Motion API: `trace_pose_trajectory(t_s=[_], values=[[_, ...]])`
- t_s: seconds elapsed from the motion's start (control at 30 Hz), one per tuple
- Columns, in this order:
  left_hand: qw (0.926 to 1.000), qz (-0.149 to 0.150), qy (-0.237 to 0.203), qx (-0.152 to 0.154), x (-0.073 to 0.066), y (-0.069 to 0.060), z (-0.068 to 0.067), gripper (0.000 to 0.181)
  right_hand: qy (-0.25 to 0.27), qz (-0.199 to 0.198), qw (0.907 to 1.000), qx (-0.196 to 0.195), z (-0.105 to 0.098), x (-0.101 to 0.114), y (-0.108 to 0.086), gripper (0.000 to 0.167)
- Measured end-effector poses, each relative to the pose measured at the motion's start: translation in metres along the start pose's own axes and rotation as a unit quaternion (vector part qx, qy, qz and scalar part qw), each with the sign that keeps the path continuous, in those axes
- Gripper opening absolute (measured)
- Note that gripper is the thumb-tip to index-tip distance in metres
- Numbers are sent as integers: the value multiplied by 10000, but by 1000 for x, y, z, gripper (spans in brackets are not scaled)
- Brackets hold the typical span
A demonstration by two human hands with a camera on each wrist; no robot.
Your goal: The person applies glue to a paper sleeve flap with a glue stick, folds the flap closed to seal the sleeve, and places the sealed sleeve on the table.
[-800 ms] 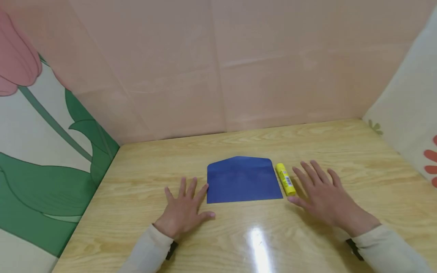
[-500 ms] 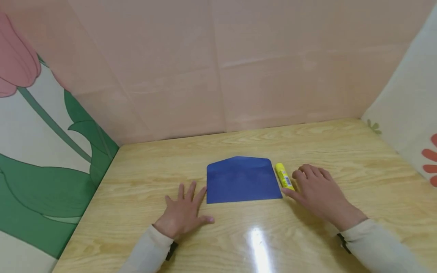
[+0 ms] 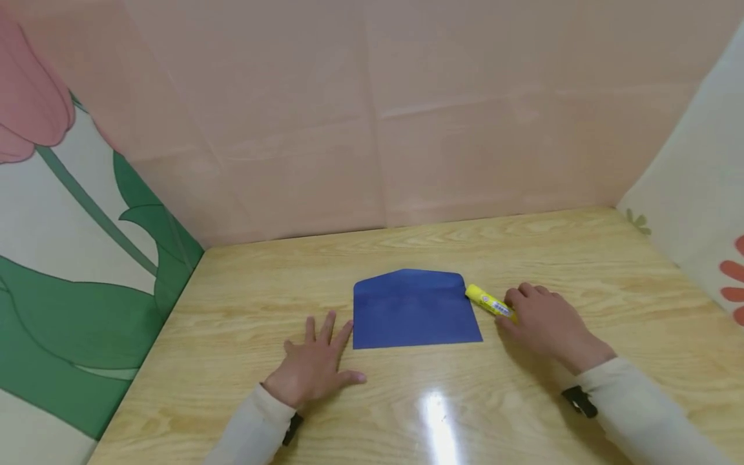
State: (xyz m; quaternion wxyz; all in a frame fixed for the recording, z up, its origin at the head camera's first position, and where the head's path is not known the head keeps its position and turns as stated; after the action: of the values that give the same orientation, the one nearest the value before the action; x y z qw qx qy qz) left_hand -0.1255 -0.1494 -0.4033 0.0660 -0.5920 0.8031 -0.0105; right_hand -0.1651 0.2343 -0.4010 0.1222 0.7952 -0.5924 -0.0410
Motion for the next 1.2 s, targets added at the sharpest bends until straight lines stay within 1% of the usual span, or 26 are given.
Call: trace_pose_trajectory(t_s=[0.13, 0.27, 0.37, 0.47, 0.57, 0.67, 0.7, 0.8, 0.9, 0.93, 0.97, 1.03, 1.07, 1.2], values=[[10000, 17, -5, -27, 0, 2, 0, 95, -196, -111, 9996, -187, 0, -1, -1, 36], [10000, 18, -53, -26, 0, 4, 1, 95, -428, -257, 9984, -267, 1, 3, -1, 35], [10000, 33, 12, -85, -1, 4, 2, 95, -513, -297, 9979, -262, 0, 5, -1, 34], [9996, 92, 210, -189, -2, 4, 2, 94, -506, -309, 9975, -394, 0, 7, -2, 30], [9978, 186, 525, -360, -3, 5, 2, 91, -414, -283, 9968, -617, -1, 7, -4, 24], [9939, 297, 848, -643, -4, 6, 2, 86, -223, -276, 9966, -742, -2, 8, -7, 22], [9918, 351, 946, -778, -4, 7, 2, 84, -135, -343, 9963, -781, -3, 9, -8, 22], [9859, 560, 1134, -1099, -5, 7, 1, 79, 223, -831, 9920, -923, -3, 14, -9, 25], [9755, 985, 1228, -1536, -13, 11, -4, 71, 613, -1258, 9871, -772, -5, 20, -7, 27], [9711, 1146, 1236, -1689, -17, 12, -6, 67, 721, -1328, 9861, -687, -6, 21, -7, 26], [9651, 1325, 1254, -1877, -21, 14, -8, 63, 813, -1341, 9860, -563, -7, 23, -6, 25], [9497, 1680, 1313, -2293, -28, 16, -11, 54, 1026, -1338, 9851, -350, -10, 26, -5, 25], [9422, 1838, 1346, -2455, -31, 16, -13, 49, 1119, -1375, 9837, -303, -11, 28, -4, 26], [9101, 2378, 1514, -3037, -38, 14, -14, 37, 1382, -1565, 9776, -257, -12, 38, 2, 30]])
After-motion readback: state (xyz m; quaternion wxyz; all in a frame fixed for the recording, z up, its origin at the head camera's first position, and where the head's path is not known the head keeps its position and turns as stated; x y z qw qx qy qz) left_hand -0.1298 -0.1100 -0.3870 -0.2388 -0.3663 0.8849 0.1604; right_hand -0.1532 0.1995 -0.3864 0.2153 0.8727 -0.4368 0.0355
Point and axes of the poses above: each hand's wrist, its own y-axis towards the middle knuckle, its own z-axis out of the palm, x = y × z, the point moved 1 cm from there along y, towards the middle knuckle, and after that the axes turned 11 degrees about -x, right-handed, at the moved point
